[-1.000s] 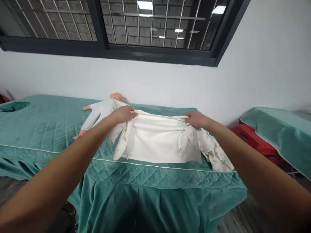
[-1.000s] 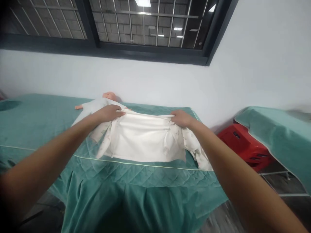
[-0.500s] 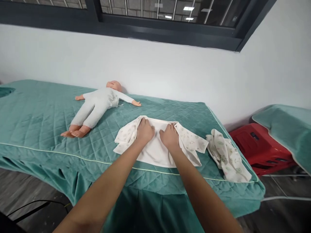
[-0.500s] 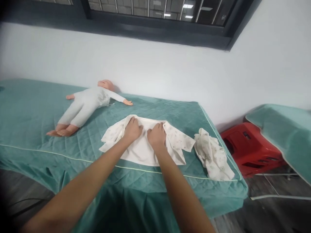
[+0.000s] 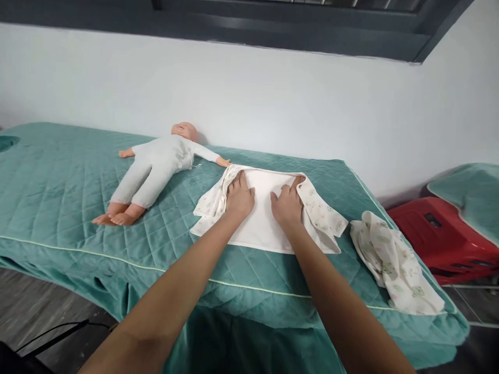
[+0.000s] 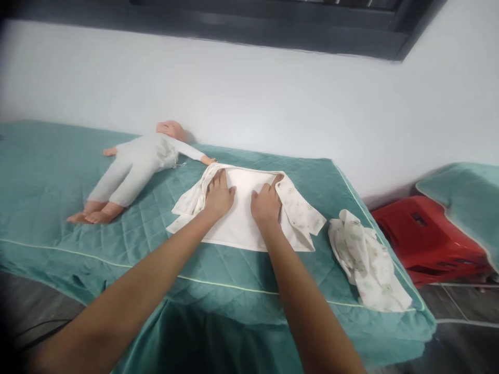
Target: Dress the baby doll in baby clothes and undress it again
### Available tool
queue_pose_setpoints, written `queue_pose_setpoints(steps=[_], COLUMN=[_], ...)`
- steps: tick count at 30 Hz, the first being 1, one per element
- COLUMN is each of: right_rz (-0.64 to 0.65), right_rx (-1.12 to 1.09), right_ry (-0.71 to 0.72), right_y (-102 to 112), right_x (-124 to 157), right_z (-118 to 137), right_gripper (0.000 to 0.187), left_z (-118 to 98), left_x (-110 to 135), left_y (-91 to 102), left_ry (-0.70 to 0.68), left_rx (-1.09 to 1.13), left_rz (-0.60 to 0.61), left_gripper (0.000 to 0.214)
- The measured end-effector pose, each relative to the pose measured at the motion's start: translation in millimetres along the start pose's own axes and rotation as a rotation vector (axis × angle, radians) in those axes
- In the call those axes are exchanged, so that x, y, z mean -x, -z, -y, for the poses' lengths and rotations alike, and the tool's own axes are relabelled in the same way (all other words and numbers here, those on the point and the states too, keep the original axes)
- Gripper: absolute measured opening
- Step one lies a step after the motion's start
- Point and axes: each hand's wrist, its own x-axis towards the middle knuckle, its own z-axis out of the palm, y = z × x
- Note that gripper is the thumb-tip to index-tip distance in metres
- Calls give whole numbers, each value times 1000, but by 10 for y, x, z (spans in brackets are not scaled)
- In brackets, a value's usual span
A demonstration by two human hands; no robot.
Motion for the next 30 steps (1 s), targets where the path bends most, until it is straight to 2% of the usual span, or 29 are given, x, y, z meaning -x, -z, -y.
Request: queue_pose_setpoints(steps=[4, 9, 15, 20, 25, 30], right_rz=[-3, 107, 178, 206, 295, 296], right_rx=[11, 22, 33, 37, 56, 72], right_ry=[26, -3, -20, -32, -55, -49], right_y=[-110, -304, -378, -406, -426, -418], right_x=[-321, -552, -566, -578, -634, -643], right_z=[-16, -26, -53, -44, -25, -15], right_gripper=[51, 66, 72, 72, 74, 74], left_z=[38, 79, 101, 73, 61, 67], left_x=[-314, -571, -594, -636, -694, -694], left_y=[-37, -179, -260, -270, -283, -274], left_ry=[-1, 24, 44, 86, 157, 160], left_rx=[-27, -82, -90, -83, -46, -28], left_rz=[27, 56, 70, 115, 176, 187], left_gripper=[73, 71, 71, 71, 71, 72])
